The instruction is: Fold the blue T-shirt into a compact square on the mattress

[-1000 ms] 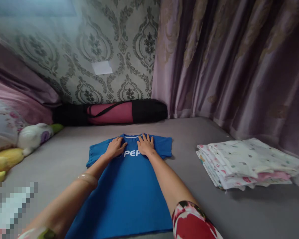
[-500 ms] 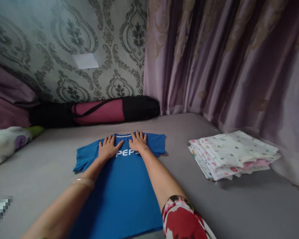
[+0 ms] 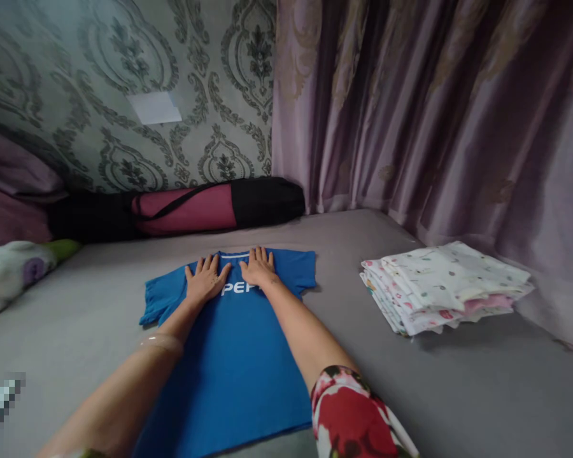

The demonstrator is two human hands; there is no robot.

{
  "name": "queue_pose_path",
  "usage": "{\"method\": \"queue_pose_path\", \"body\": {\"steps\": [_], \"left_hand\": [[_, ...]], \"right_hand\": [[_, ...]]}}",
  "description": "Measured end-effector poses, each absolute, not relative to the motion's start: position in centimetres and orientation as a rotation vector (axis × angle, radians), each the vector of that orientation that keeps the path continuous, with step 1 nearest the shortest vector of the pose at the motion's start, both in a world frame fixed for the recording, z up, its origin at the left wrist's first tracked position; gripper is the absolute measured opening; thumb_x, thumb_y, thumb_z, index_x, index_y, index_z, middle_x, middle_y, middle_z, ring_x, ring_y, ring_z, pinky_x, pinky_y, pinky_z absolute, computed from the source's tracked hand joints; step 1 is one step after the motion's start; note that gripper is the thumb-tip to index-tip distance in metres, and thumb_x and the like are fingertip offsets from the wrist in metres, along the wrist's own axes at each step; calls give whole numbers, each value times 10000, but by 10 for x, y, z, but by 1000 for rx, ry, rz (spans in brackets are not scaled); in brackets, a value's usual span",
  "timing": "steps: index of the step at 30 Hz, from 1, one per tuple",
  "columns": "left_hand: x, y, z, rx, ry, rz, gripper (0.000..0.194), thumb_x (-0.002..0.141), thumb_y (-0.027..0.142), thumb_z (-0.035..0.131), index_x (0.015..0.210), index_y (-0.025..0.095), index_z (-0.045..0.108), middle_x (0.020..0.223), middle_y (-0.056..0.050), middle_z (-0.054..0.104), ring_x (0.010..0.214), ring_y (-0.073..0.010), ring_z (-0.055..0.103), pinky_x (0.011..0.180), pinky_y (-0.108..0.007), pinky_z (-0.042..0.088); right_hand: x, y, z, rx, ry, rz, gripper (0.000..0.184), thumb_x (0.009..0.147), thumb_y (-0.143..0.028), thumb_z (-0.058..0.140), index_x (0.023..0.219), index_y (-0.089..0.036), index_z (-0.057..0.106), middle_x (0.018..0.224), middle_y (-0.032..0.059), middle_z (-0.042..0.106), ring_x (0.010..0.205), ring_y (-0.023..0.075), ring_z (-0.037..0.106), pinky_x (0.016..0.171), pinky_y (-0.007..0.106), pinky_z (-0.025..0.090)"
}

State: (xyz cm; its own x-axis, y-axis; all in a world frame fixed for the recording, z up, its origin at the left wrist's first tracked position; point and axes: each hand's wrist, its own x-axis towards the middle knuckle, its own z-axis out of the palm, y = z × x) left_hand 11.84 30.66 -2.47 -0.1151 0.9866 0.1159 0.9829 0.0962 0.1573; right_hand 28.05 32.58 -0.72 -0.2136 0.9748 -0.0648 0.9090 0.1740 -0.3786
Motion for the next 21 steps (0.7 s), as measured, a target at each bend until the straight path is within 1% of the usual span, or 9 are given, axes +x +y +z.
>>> {"method": "queue_pose_path", "body": {"steps": [2, 4, 6, 9, 12, 14, 17, 19, 21], "left_hand": [[118, 306, -26, 2077, 2309, 316, 737, 910, 615, 168, 1467, 157, 323, 1526, -114, 300, 1415, -342, 205, 1091, -660, 89], [117, 307, -27, 2076, 2302, 322, 740, 906, 622, 171, 1467, 165, 322, 1527, -119, 298, 1412, -355, 205, 1075, -680, 99], [116, 309, -29, 2077, 2299, 327, 741, 901, 630, 173, 1469, 177, 320, 1529, -122, 293, 1413, -363, 198, 1070, -687, 97], [115, 311, -31, 2076, 2299, 333, 735, 898, 634, 178, 1465, 191, 326, 1528, -121, 298, 1413, -369, 194, 1068, -688, 98], [115, 310, -30, 2084, 2285, 368, 707, 908, 615, 198, 1445, 184, 357, 1509, -130, 335, 1403, -365, 221, 1069, -673, 129], [116, 307, -28, 2086, 2290, 440, 658, 927, 571, 214, 1410, 166, 400, 1475, -151, 386, 1389, -346, 260, 1071, -640, 172], [119, 301, -23, 2151, 2320, 630, 556, 957, 476, 233, 1331, 141, 471, 1386, -169, 484, 1334, -304, 355, 1074, -552, 233], [120, 296, -20, 2256, 2320, 738, 507, 963, 433, 253, 1289, 135, 503, 1331, -163, 528, 1269, -291, 421, 1059, -498, 261], [121, 291, -18, 2361, 2301, 746, 475, 958, 413, 286, 1249, 129, 531, 1281, -164, 555, 1206, -297, 464, 1025, -472, 287]], "right_hand": [[301, 323, -4, -1873, -2241, 481, 698, 955, -483, 191, 1491, -36, 200, 1565, 159, 151, 1440, 269, 103, 1143, 475, 41], [325, 319, -4, -1945, -2213, 381, 704, 958, -492, 188, 1488, -30, 210, 1562, 165, 157, 1440, 272, 94, 1143, 480, 11], [348, 315, -6, -1966, -2233, 338, 671, 965, -487, 181, 1495, -79, 224, 1568, 134, 159, 1444, 255, 82, 1144, 470, -5], [377, 316, -5, -1879, -2301, 456, 612, 976, -474, 150, 1497, -172, 252, 1570, 71, 183, 1443, 218, 113, 1151, 446, 27], [400, 323, 4, -1823, -2175, 574, 574, 981, -420, 189, 1469, -151, 324, 1535, 69, 292, 1415, 181, 227, 1149, 358, 132], [416, 323, 11, -1890, -1984, 563, 532, 964, -330, 281, 1438, -108, 376, 1494, 104, 368, 1378, 179, 314, 1119, 307, 215], [440, 308, 19, -1998, -1783, 534, 480, 926, -211, 334, 1367, -62, 453, 1403, 174, 476, 1296, 208, 436, 1054, 310, 317], [453, 284, 20, -2018, -1733, 550, 413, 921, -196, 340, 1259, -80, 549, 1272, 176, 589, 1158, 209, 558, 952, 303, 412], [461, 253, 21, -2022, -1683, 651, 332, 919, -213, 360, 1086, -115, 630, 1040, 137, 695, 885, 173, 662, 748, 261, 489]]}}
